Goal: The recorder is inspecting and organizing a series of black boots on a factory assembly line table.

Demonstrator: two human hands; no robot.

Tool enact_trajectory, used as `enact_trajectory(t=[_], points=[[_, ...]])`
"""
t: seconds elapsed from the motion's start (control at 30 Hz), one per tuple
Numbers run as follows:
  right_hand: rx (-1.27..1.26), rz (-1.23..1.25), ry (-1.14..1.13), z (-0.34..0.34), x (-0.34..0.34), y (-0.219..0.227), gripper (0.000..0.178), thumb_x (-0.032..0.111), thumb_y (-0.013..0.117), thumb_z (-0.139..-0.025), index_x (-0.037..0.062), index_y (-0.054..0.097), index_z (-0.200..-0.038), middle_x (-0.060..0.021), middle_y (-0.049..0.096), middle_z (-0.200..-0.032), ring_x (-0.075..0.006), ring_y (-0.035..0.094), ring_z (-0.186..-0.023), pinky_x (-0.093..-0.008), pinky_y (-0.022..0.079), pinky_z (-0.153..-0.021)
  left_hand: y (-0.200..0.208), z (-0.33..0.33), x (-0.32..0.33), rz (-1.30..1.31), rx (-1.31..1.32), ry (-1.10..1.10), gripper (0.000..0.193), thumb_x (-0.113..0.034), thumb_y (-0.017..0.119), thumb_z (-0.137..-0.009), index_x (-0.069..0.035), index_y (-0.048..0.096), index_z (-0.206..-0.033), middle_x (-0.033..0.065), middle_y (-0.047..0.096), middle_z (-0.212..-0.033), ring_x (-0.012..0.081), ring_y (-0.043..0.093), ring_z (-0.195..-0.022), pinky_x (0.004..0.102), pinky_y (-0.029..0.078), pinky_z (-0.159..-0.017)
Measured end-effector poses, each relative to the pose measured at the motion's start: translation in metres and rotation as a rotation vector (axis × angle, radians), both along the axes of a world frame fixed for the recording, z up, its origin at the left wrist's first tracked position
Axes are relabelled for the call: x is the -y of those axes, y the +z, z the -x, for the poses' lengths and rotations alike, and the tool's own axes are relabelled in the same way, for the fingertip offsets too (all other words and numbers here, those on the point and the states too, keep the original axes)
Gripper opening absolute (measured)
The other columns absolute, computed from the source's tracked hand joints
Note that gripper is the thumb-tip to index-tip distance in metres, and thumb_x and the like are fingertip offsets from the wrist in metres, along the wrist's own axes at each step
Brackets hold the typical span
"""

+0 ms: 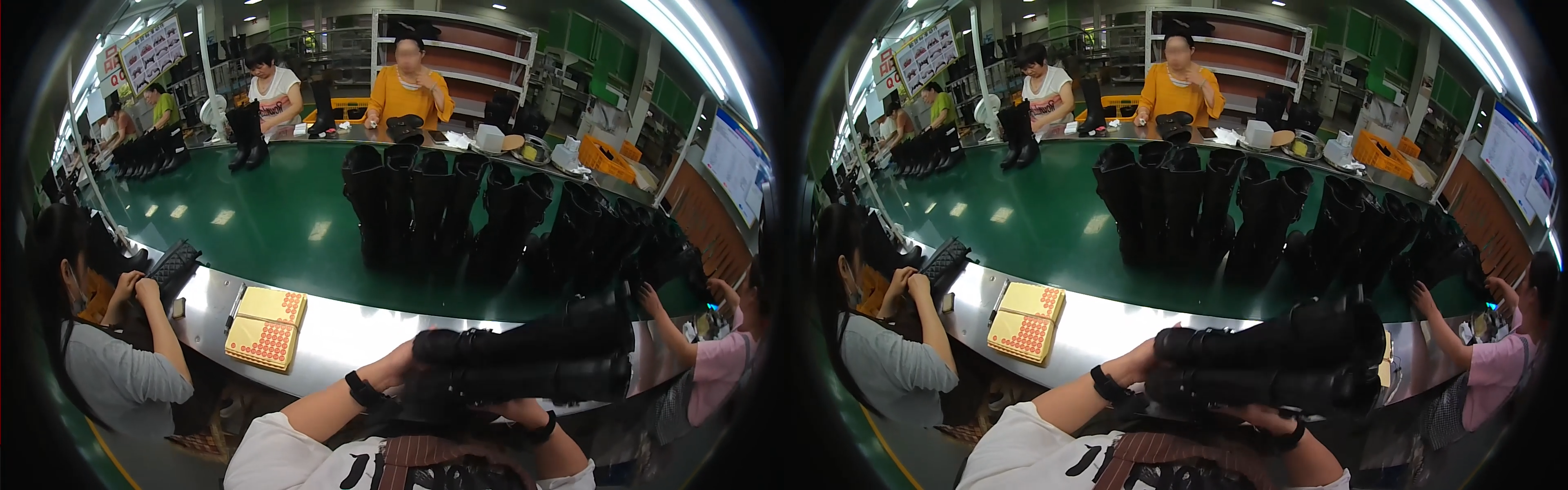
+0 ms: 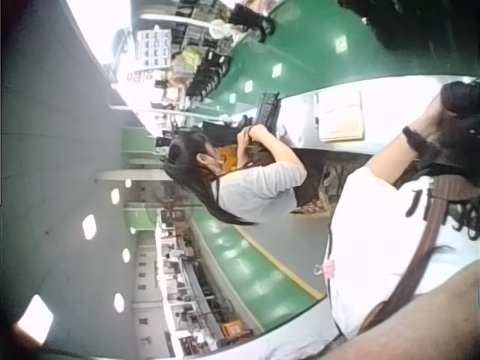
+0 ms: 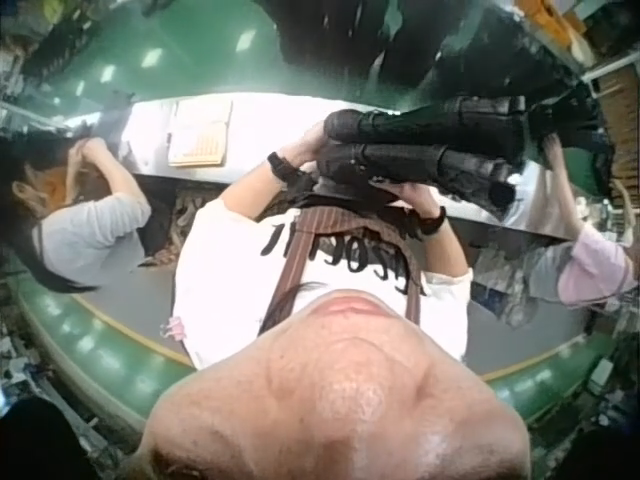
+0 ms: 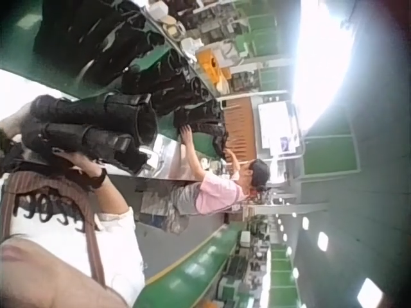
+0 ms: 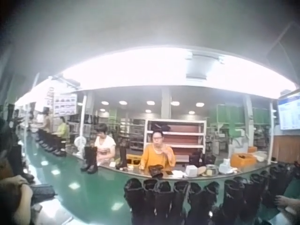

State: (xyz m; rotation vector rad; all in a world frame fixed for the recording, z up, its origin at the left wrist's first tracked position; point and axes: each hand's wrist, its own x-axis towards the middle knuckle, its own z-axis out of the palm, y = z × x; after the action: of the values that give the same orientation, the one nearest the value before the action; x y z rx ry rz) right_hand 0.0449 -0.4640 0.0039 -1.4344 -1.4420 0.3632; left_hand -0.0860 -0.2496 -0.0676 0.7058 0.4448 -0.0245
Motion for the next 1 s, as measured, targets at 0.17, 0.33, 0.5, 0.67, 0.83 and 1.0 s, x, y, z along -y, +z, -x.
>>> enact_trajectory(t=[0.17, 0.33, 0.5, 0.67, 0.83, 1.0], points=[[-0.180, 0.049, -0.420, -0.001, -0.029, 0.003, 0.059, 0.023, 0.084, -0.071, 0.0015, 0.059, -0.119, -0.0158, 0.059, -0.117, -0.0306, 0.057, -0.109, -0.0387, 0.044, -0.095, 0.050, 0.031, 0.016, -0.992, 0.392, 0.422, 0.023, -0.013, 0.056, -0.091, -0.008, 0.056, -0.113, 0.0180, 0.038, -0.142, 0.0293, 0.031, -0.138, 0.0427, 0.028, -0.112], [0.332, 0.413, -0.391, 0.010, -0.021, -0.006, 0.060, 0.029, 0.080, -0.072, 0.0063, 0.057, -0.122, -0.0251, 0.042, -0.132, -0.0426, 0.040, -0.122, -0.0477, 0.039, -0.100, 0.068, 0.026, 0.057, -1.645, 0.338, 0.133, 0.042, -0.033, 0.066, -0.088, -0.014, 0.060, -0.125, 0.0271, 0.018, -0.150, 0.0442, 0.020, -0.139, 0.0483, 0.022, -0.113], [0.154, 0.226, -0.312, -0.003, -0.013, -0.035, 0.055, 0.020, 0.083, -0.067, 0.0050, 0.052, -0.110, -0.0248, 0.042, -0.132, -0.0409, 0.043, -0.122, -0.0446, 0.037, -0.103, 0.061, 0.013, 0.054, -1.711, 0.188, 0.306, 0.051, -0.034, 0.068, -0.086, -0.007, 0.057, -0.127, 0.0303, 0.022, -0.145, 0.0488, 0.023, -0.135, 0.0491, 0.028, -0.111], [-0.133, 0.280, -0.295, -0.007, -0.011, -0.063, 0.064, 0.019, 0.085, -0.069, 0.0010, 0.045, -0.116, -0.0183, 0.047, -0.124, -0.0330, 0.045, -0.125, -0.0400, 0.042, -0.101, 0.066, 0.011, 0.062, -1.825, 0.066, 0.306, 0.063, -0.037, 0.072, -0.081, -0.003, 0.053, -0.130, 0.0302, 0.028, -0.140, 0.0460, 0.031, -0.130, 0.0477, 0.033, -0.107], [0.248, 0.188, -0.133, 0.020, -0.008, -0.063, 0.046, 0.009, 0.084, -0.065, 0.0045, 0.057, -0.102, -0.0238, 0.032, -0.147, -0.0388, 0.034, -0.137, -0.0465, 0.037, -0.108, 0.078, 0.011, 0.063, -1.771, -0.167, 0.377, 0.076, -0.045, 0.079, -0.071, 0.003, 0.055, -0.124, 0.0311, 0.031, -0.138, 0.0459, 0.037, -0.124, 0.0472, 0.037, -0.103], [0.182, 0.201, 0.060, 0.041, -0.013, -0.053, 0.045, 0.017, 0.082, -0.067, 0.0129, 0.062, -0.107, -0.0273, 0.021, -0.152, -0.0435, 0.026, -0.139, -0.0452, 0.031, -0.110, 0.071, 0.016, 0.048, -1.821, -0.203, 0.547, 0.061, -0.039, 0.082, -0.069, -0.001, 0.063, -0.112, 0.0209, 0.048, -0.117, 0.0366, 0.050, -0.107, 0.0404, 0.048, -0.087]])
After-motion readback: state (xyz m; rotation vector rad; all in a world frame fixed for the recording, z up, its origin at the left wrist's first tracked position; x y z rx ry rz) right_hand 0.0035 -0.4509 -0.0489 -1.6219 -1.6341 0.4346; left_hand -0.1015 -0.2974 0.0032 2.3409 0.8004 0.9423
